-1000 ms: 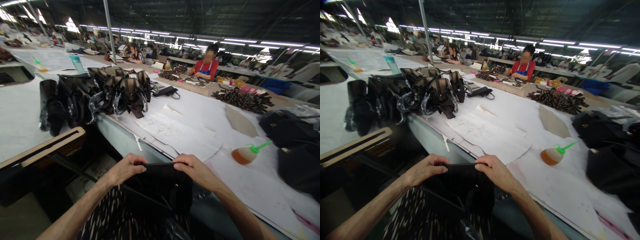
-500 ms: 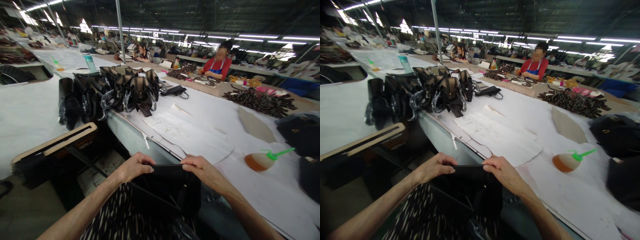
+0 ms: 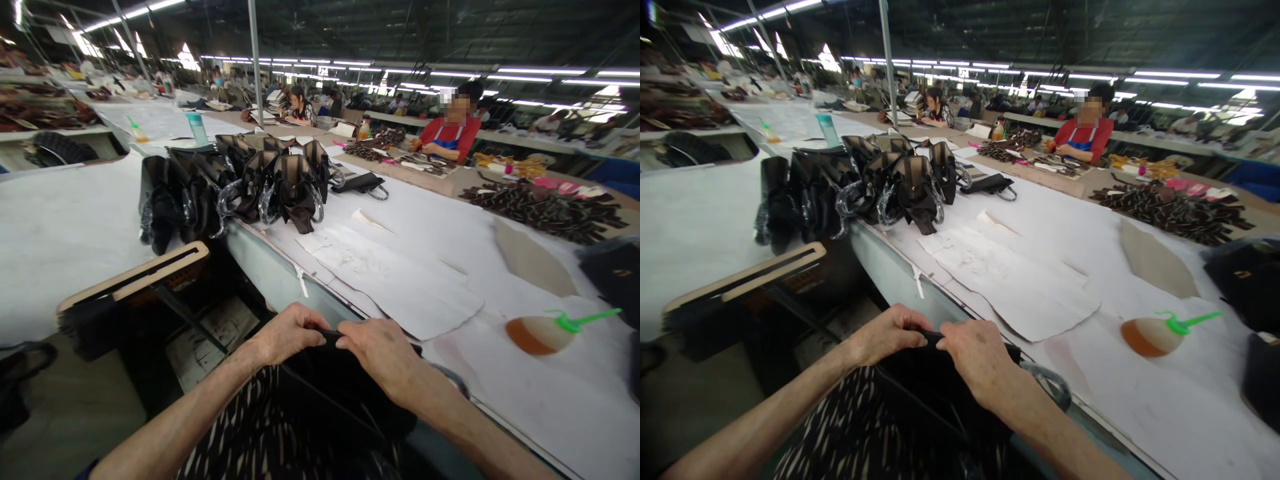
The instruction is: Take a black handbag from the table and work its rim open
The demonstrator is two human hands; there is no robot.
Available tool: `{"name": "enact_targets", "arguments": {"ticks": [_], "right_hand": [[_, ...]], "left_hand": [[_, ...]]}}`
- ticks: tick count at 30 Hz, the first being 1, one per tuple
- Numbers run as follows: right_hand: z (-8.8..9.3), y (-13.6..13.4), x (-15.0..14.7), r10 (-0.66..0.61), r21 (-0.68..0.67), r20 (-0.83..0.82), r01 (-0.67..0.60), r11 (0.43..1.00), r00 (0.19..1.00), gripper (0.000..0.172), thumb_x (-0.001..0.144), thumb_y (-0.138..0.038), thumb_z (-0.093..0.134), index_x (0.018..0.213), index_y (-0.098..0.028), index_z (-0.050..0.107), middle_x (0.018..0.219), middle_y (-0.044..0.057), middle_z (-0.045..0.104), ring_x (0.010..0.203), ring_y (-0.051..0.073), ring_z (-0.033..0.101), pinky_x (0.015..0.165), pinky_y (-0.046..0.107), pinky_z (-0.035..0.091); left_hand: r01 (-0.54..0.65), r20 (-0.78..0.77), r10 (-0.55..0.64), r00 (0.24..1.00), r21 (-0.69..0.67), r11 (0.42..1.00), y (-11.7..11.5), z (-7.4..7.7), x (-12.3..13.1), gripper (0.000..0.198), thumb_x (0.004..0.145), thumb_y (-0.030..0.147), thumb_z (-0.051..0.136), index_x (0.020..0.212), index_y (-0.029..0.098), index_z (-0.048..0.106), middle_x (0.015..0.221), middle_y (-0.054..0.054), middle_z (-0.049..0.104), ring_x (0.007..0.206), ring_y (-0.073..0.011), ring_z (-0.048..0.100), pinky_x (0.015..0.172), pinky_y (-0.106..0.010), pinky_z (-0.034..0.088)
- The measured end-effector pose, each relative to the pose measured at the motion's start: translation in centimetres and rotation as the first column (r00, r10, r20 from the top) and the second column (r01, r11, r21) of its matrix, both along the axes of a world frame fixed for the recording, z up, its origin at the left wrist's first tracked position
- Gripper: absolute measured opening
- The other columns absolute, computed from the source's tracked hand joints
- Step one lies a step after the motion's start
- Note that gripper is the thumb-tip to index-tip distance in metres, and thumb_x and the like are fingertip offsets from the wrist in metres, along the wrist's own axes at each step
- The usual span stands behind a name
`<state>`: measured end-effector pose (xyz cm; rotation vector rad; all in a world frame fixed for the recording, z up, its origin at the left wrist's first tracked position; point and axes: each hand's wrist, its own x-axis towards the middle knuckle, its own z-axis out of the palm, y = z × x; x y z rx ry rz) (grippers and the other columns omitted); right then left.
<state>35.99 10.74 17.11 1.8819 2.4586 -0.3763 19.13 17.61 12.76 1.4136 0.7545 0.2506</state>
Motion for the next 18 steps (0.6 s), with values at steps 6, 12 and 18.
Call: {"name": "enact_targets", "arguments": {"ticks": [6,12,18], "right_hand": [[0.1,1.0,-1.5,-0.070,-0.063,0.016,0.071,0.995,0.997,0.027,0.089,-0.026,0.041,0.074,-0.018,0.061,0.069,0.003,0.066,0.067,0.017,0.059,0.057,0.027,0.028],[2.3,1.4,-0.4,-0.240,0.063,0.164,0.233,0.971,0.957,0.025,0.089,-0.027,0.043,0.073,-0.021,0.061,0.068,0.004,0.067,0.068,0.020,0.061,0.059,0.027,0.032],[3.9,1.6,-3.0,-0.252,0.155,0.302,0.214,0.964,0.919,0.022,0.089,-0.027,0.043,0.082,-0.021,0.062,0.070,0.006,0.067,0.066,0.021,0.063,0.056,0.027,0.034]], "left_hand": [[-0.038,-0.024,0.043,0.999,0.157,0.987,-0.3,0.7,-0.6,0.030,0.063,0.020,0.061,0.091,0.018,0.052,0.067,0.005,0.055,0.057,-0.0097,0.045,0.051,-0.020,0.032],[-0.264,-0.150,0.299,0.942,0.216,0.940,-2.4,3.0,-2.2,0.086,0.058,0.043,0.070,0.131,0.024,0.028,0.128,-0.009,0.042,0.114,-0.0262,0.040,0.090,-0.033,0.036],[-0.481,-0.036,0.483,0.875,0.049,0.875,-2.9,2.9,-1.7,0.063,0.060,0.008,0.045,0.121,0.018,0.033,0.128,-0.011,0.042,0.097,-0.0204,0.053,0.069,-0.024,0.043]]}}
